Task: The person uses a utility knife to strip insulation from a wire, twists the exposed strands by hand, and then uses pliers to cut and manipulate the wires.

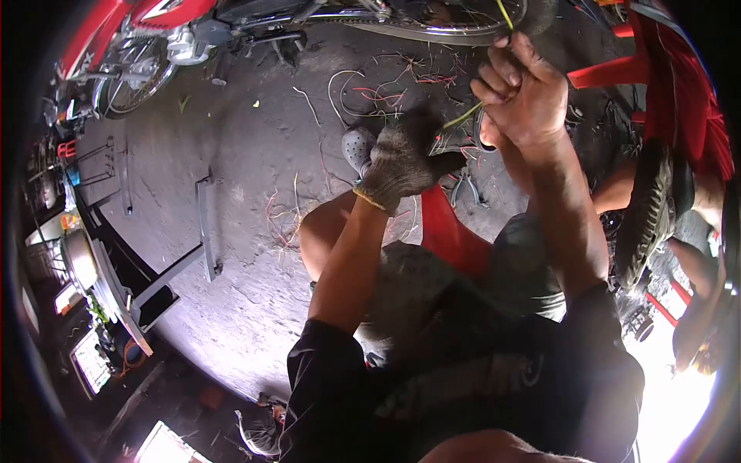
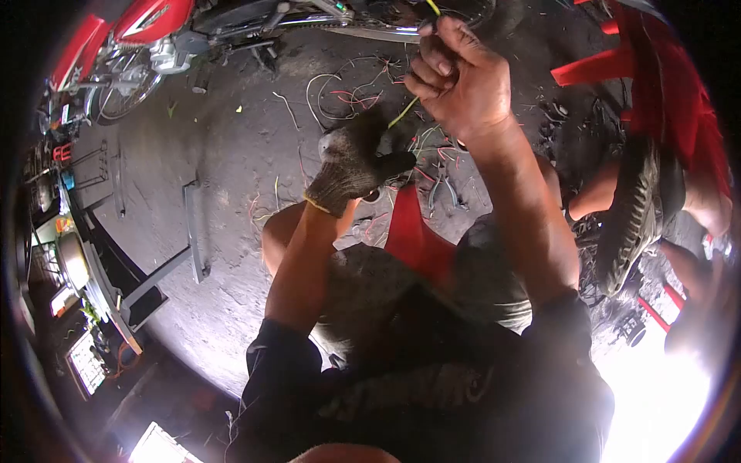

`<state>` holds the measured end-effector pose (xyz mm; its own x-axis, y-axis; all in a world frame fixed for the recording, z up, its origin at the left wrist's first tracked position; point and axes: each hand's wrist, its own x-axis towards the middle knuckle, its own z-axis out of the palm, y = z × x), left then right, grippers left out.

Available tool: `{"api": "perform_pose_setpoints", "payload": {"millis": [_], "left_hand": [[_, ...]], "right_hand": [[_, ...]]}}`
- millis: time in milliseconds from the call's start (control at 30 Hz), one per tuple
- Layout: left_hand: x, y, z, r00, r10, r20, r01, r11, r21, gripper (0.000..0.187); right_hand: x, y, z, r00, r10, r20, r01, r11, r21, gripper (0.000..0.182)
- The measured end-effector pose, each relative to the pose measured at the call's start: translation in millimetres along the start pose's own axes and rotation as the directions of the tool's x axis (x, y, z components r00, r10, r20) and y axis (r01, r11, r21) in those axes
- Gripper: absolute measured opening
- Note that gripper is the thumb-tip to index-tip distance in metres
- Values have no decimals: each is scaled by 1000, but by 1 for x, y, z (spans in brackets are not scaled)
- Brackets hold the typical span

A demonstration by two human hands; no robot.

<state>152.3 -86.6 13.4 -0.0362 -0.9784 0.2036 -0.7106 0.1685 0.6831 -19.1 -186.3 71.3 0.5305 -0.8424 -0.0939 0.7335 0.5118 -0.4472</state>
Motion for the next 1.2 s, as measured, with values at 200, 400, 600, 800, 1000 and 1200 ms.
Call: {"api": "perform_pose_setpoints", "payload": {"millis": [200, 400, 600, 800, 1000, 1200], "left_hand": [[3, 2, -36, 783, -484, 390, 548, 241, -801, 14], [-29, -59, -71, 867, -380, 321, 496, 705, -507, 27], [-35, -59, -97, 650, -739, 177, 756, 604, -252, 29], [-31, -65, -116, 529, -846, 70, 849, 528, -38, 32], [-38, -77, -122, 578, -725, -375, 717, 670, -192, 37], [-4, -76, -65, 877, -312, -365, 419, 869, 263, 47]], "right_hand": [[8, -54, -57, 863, -226, -452, 163, 971, -174, 20], [13, -87, -108, 795, -321, -515, 144, 924, -355, 18], [10, -94, -96, 526, -497, -690, 224, 864, -451, 21], [9, -111, -126, 485, -538, -689, 215, 837, -502, 19], [27, -114, -195, 508, -840, -191, 30, 239, -970, 18], [70, -30, -149, 924, -150, 352, 219, -546, -808, 17]]}}
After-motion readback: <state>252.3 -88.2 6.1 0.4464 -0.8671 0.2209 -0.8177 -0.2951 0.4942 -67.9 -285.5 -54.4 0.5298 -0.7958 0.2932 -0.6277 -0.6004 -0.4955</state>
